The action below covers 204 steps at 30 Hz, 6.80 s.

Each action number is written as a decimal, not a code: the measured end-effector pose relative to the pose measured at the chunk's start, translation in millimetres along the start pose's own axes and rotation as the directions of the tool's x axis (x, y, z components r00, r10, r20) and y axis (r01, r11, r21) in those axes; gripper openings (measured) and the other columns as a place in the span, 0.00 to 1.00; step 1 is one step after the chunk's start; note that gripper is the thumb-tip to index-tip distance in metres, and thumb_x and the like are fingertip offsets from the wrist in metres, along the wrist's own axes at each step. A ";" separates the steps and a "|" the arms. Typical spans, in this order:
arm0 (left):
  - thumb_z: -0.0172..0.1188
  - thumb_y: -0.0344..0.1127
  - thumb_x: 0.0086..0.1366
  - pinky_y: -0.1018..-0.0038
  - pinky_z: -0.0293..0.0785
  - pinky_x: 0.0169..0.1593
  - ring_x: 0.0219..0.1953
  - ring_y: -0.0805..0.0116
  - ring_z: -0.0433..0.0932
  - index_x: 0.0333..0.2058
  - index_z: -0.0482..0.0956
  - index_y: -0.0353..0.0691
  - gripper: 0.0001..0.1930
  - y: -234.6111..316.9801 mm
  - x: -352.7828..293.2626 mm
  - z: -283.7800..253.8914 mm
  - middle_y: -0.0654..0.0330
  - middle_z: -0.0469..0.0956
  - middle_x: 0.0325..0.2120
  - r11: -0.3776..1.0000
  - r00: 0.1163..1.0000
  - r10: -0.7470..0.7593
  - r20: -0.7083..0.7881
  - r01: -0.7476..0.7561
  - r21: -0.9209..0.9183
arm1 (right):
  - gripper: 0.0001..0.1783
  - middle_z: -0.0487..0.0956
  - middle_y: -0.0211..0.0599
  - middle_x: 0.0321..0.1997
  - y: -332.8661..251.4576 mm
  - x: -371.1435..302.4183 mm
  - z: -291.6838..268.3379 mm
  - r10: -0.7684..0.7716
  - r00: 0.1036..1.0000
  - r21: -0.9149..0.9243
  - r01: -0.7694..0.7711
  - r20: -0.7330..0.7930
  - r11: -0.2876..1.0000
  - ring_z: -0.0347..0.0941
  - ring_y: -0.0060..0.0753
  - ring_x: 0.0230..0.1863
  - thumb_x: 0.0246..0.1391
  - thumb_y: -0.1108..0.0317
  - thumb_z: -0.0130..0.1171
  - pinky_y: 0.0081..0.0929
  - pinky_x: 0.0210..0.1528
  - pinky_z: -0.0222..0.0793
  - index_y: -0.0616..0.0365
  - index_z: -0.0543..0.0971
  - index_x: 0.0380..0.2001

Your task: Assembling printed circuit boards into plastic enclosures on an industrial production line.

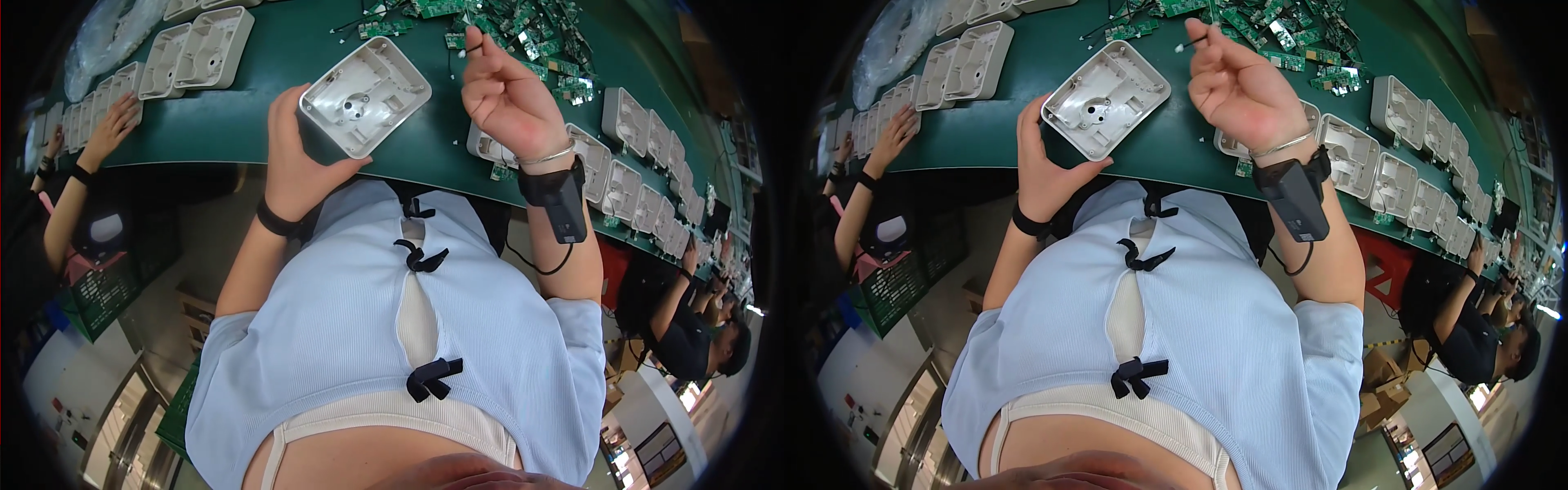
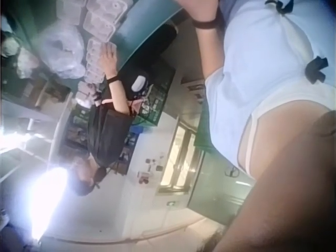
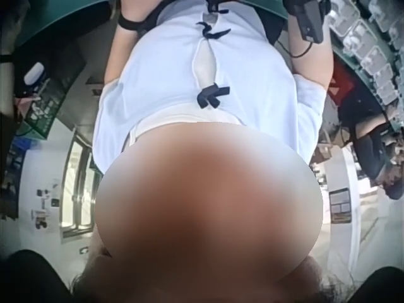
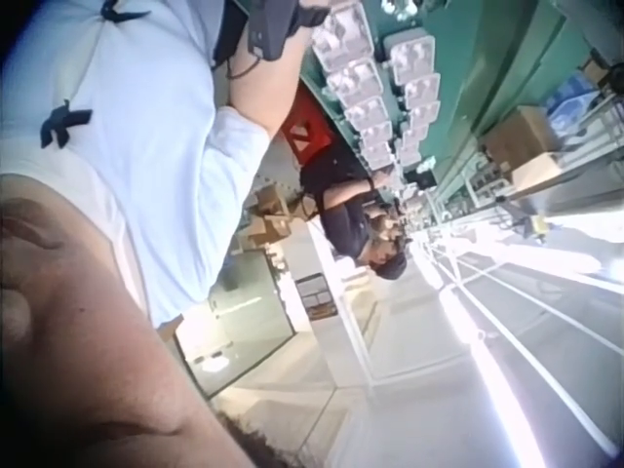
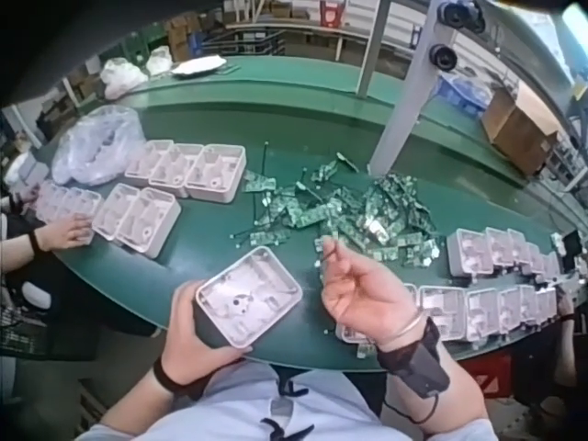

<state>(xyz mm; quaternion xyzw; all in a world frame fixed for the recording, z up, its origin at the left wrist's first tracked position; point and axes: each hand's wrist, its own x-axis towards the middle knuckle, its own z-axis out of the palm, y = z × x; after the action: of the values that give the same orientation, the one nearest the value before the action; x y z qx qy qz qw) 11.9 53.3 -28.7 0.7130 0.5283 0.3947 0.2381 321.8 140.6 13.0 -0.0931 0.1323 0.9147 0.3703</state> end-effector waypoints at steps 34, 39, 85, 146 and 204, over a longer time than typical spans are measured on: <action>0.82 0.28 0.45 0.59 0.77 0.64 0.67 0.53 0.68 0.71 0.56 0.37 0.57 9.2 0.2 9.4 0.49 0.57 0.67 0.903 0.990 -0.095 0.108 0.131 -0.410 | 0.08 0.85 0.38 0.37 86.1 20.0 -18.1 -0.276 0.755 -0.540 0.121 0.595 -0.833 0.80 0.44 0.41 0.52 0.75 0.70 0.33 0.45 0.76 0.59 0.87 0.37; 0.81 0.24 0.47 0.63 0.82 0.60 0.68 0.56 0.69 0.72 0.55 0.36 0.56 6.3 1.7 0.7 0.50 0.56 0.68 0.889 0.983 -0.108 0.151 0.163 -0.428 | 0.13 0.84 0.38 0.42 77.5 16.3 -9.9 -0.388 0.581 -0.424 -0.081 0.715 -0.902 0.80 0.46 0.45 0.51 0.77 0.68 0.36 0.49 0.76 0.57 0.84 0.42; 0.81 0.32 0.53 0.65 0.81 0.51 0.45 0.62 0.84 0.69 0.62 0.34 0.48 -17.6 10.7 -47.6 0.49 0.73 0.60 0.956 0.940 -0.173 0.293 0.232 -0.178 | 0.11 0.84 0.32 0.39 103.0 6.0 -22.3 0.034 0.837 -0.238 0.193 0.546 -0.952 0.80 0.39 0.40 0.45 0.76 0.66 0.36 0.40 0.78 0.57 0.85 0.35; 0.88 0.40 0.38 0.55 0.66 0.66 0.63 0.44 0.66 0.66 0.61 0.36 0.58 -4.7 1.7 -35.7 0.46 0.63 0.61 0.992 0.991 0.034 -0.127 -0.018 0.126 | 0.04 0.87 0.34 0.36 131.0 84.8 -12.4 -0.481 0.737 -0.821 0.174 0.475 -0.544 0.82 0.24 0.34 0.56 0.77 0.69 0.22 0.37 0.77 0.64 0.86 0.35; 0.78 0.21 0.48 0.62 0.81 0.61 0.61 0.56 0.78 0.70 0.52 0.36 0.55 -43.6 -1.4 -58.9 0.49 0.67 0.63 0.806 0.971 -0.194 0.138 0.238 -0.541 | 0.16 0.80 0.39 0.54 125.6 61.6 19.0 -0.012 0.661 -0.147 0.148 0.750 -0.978 0.78 0.46 0.55 0.50 0.78 0.62 0.41 0.58 0.72 0.58 0.83 0.45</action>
<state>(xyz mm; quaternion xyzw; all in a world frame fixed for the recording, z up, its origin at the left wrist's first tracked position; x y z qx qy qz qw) -60.9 61.7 -28.3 0.5631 0.4595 0.4735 0.4976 188.6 100.1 36.2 -0.3647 -0.8679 0.0611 0.3317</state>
